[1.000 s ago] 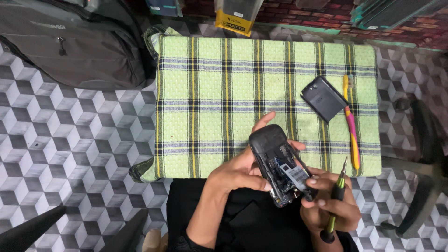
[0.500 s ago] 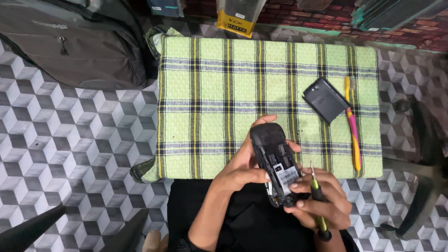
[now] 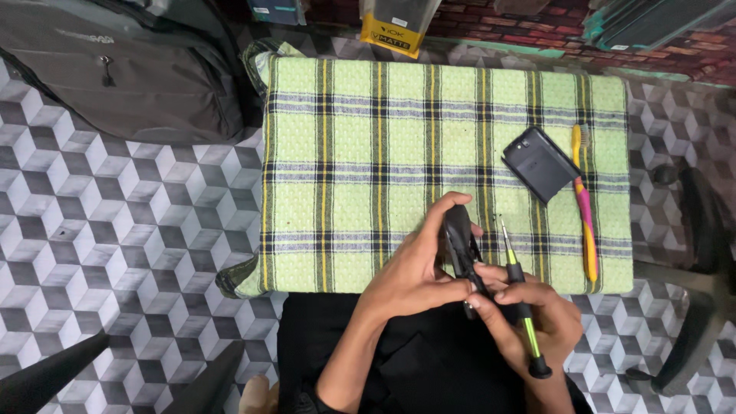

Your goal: The person uses a screwdriver to remove screws from the back of a small black electronic device. They then pry open the casing to separate the back cover from the main body, exposing the internal circuit board. The person continues to unscrew internal components while holding the device.

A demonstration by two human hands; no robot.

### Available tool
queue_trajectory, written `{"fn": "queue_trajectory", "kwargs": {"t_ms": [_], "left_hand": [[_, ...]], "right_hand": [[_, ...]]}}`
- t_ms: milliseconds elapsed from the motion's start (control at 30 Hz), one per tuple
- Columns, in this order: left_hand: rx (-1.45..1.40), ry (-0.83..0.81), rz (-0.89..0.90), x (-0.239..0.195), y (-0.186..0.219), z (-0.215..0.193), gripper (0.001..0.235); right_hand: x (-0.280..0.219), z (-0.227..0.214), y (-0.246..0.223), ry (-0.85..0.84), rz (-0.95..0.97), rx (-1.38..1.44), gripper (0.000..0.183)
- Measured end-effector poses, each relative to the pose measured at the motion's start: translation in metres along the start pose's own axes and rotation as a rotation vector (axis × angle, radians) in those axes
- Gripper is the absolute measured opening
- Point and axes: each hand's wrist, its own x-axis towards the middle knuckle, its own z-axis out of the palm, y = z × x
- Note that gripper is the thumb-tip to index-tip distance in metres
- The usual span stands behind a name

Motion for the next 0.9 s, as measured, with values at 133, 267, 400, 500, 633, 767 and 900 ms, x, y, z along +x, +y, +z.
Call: {"fn": "queue_trajectory", "kwargs": {"t_ms": [133, 267, 400, 500, 633, 767, 900], "left_hand": [[0.075, -0.012, 0.023, 0.000, 0.002, 0.000, 0.104], [0.122, -0.031, 0.017, 0.001, 0.003, 0.002, 0.101], [0.155, -0.035, 0.007, 0.001, 0.003, 0.002, 0.100], [0.194, -0.030, 0.053, 0.000, 0.002, 0.002, 0.101], [0.223, -0.056, 0.072, 0.000, 0.000, 0.002, 0.103], [0.231, -0.069, 0.107, 0.000, -0.002, 0.002, 0.104], [0.202, -0.056, 0.104, 0.000, -0.006, 0.004, 0.104]], "right_hand": [[-0.003, -0.004, 0.003, 0.020, 0.045, 0.029, 0.030], [0.000, -0.005, 0.003, 0.031, 0.003, -0.041, 0.031], [0.001, -0.002, 0.003, 0.062, -0.049, -0.133, 0.035], [0.001, 0.001, 0.004, 0.077, -0.134, -0.184, 0.035], [0.000, 0.006, 0.003, 0.102, -0.226, -0.252, 0.037], [-0.002, 0.010, 0.001, 0.153, -0.282, -0.421, 0.034], [-0.005, 0.014, 0.003, 0.171, -0.326, -0.458, 0.033]]}}
